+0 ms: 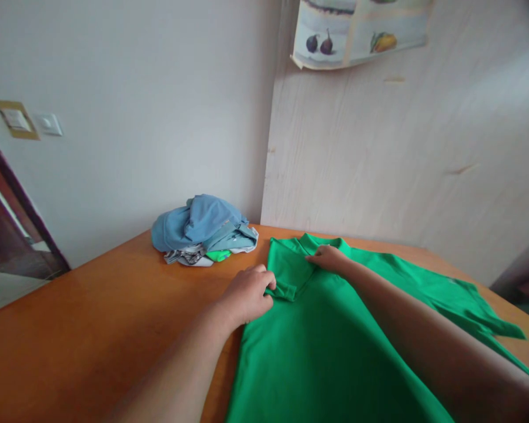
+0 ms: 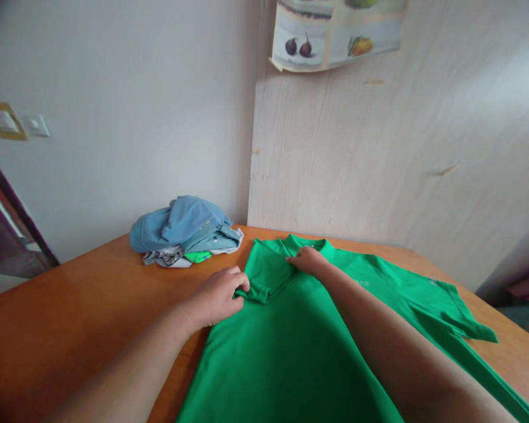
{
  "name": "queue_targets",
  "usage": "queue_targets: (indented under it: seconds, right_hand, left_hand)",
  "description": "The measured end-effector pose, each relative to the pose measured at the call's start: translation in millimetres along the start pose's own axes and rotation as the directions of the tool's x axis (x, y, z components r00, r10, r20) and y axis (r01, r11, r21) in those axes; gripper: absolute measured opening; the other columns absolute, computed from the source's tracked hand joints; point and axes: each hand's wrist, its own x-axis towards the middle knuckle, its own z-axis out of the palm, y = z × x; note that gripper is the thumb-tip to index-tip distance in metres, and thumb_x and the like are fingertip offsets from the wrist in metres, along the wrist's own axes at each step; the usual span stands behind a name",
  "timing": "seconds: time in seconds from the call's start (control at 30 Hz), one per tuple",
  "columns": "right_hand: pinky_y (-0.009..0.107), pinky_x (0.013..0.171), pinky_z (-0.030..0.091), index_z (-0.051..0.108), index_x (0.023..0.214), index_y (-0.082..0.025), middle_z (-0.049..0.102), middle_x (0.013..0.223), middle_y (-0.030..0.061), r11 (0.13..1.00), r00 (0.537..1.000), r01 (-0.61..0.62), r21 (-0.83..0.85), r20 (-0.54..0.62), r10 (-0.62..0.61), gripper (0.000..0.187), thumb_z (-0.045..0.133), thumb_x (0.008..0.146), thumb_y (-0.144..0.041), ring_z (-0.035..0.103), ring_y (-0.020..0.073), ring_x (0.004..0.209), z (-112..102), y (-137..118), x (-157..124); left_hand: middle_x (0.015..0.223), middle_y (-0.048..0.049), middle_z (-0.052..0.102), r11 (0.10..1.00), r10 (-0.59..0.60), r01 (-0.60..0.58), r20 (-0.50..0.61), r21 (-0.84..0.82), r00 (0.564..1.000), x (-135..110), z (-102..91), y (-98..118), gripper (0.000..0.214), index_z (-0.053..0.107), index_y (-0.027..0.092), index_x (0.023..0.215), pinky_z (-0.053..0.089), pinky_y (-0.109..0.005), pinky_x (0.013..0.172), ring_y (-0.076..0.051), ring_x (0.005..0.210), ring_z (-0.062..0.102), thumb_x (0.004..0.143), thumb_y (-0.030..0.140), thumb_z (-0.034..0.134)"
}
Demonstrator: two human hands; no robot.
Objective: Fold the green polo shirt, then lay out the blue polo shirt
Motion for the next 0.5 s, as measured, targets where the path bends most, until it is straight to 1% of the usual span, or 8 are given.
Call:
queue_targets:
  seconds: [0.03, 0.1, 0.2, 0.3, 0.4, 0.5]
  right_hand:
    - [0.026, 0.067, 0.044, 0.072, 0.074, -0.019, 0.073, 0.081, 0.0067, 1.0, 1.0, 0.008, 0.001, 0.007, -0.008, 0.021, 0.067, 0.083, -0.038, 0.065, 0.0199, 0.079, 0, 0, -2]
    - [0.024, 0.065, 0.043, 0.072, 0.078, -0.019, 0.073, 0.082, 0.0047, 1.0, 1.0, 0.004, 0.004, 0.005, -0.004, 0.016, 0.065, 0.085, -0.031, 0.065, 0.0174, 0.077, 1, -2, -3]
    - [0.025, 0.061, 0.042, 0.072, 0.082, -0.017, 0.073, 0.081, 0.0063, 0.999, 0.999, -0.037, -0.007, -0.021, 0.037, 0.021, 0.055, 0.09, -0.026, 0.065, 0.0172, 0.073, 0, -4, -6]
    - [0.026, 0.063, 0.042, 0.072, 0.085, -0.017, 0.074, 0.086, 0.0086, 0.998, 0.998, -0.056, -0.035, -0.041, 0.054, 0.02, 0.055, 0.089, -0.027, 0.066, 0.0201, 0.079, 0, -5, -13]
    - [0.029, 0.067, 0.044, 0.073, 0.091, -0.019, 0.074, 0.093, 0.0101, 0.996, 0.997, -0.063, -0.067, -0.052, 0.06, 0.021, 0.056, 0.089, -0.032, 0.067, 0.0239, 0.086, -2, -9, -23]
    - [0.035, 0.078, 0.047, 0.072, 0.105, -0.02, 0.071, 0.11, 0.0146, 0.994, 0.995, -0.057, -0.096, -0.091, 0.049, 0.028, 0.053, 0.092, -0.036, 0.066, 0.029, 0.1, -7, -17, -31]
  left_hand:
    - [0.093, -0.0024, 0.063, 1.0, 0.003, -0.003, 0.007, 0.005, 1.0, 0, 1.1, -1, 0.025, 0.067, 0.024, 0.088, 0.041, -0.028, 0.071, -0.02, 0.088, 0.059, 0.069, 0.01, 0.06]
    - [0.091, -0.0026, 0.063, 1.0, 0.008, -0.008, 0.021, 0.003, 1.0, 0, 2.8, -2, 0.023, 0.069, 0.024, 0.085, 0.041, -0.027, 0.071, -0.02, 0.089, 0.059, 0.07, 0.009, 0.059]
    - [0.089, -0.0027, 0.063, 1.0, 0.01, -0.01, 0.037, -0.008, 0.999, 1, 4.6, -5, 0.021, 0.07, 0.024, 0.081, 0.042, -0.027, 0.074, -0.02, 0.09, 0.06, 0.071, 0.008, 0.059]
    - [0.089, -0.0027, 0.064, 1.0, 0.002, -0.001, 0.05, -0.026, 0.999, 1, 5.2, -7, 0.021, 0.072, 0.024, 0.08, 0.043, -0.027, 0.076, -0.02, 0.091, 0.06, 0.072, 0.009, 0.06]
    - [0.089, -0.0028, 0.064, 1.0, 0.0, 0.001, 0.06, -0.026, 0.998, 1, 3.8, -6, 0.021, 0.073, 0.024, 0.081, 0.043, -0.027, 0.074, -0.02, 0.09, 0.06, 0.072, 0.01, 0.06]
    - [0.088, -0.003, 0.065, 1.0, -0.006, 0.006, 0.05, -0.002, 0.999, 2, 0.6, -1, 0.017, 0.073, 0.024, 0.079, 0.042, -0.028, 0.075, -0.021, 0.09, 0.06, 0.074, 0.012, 0.062]
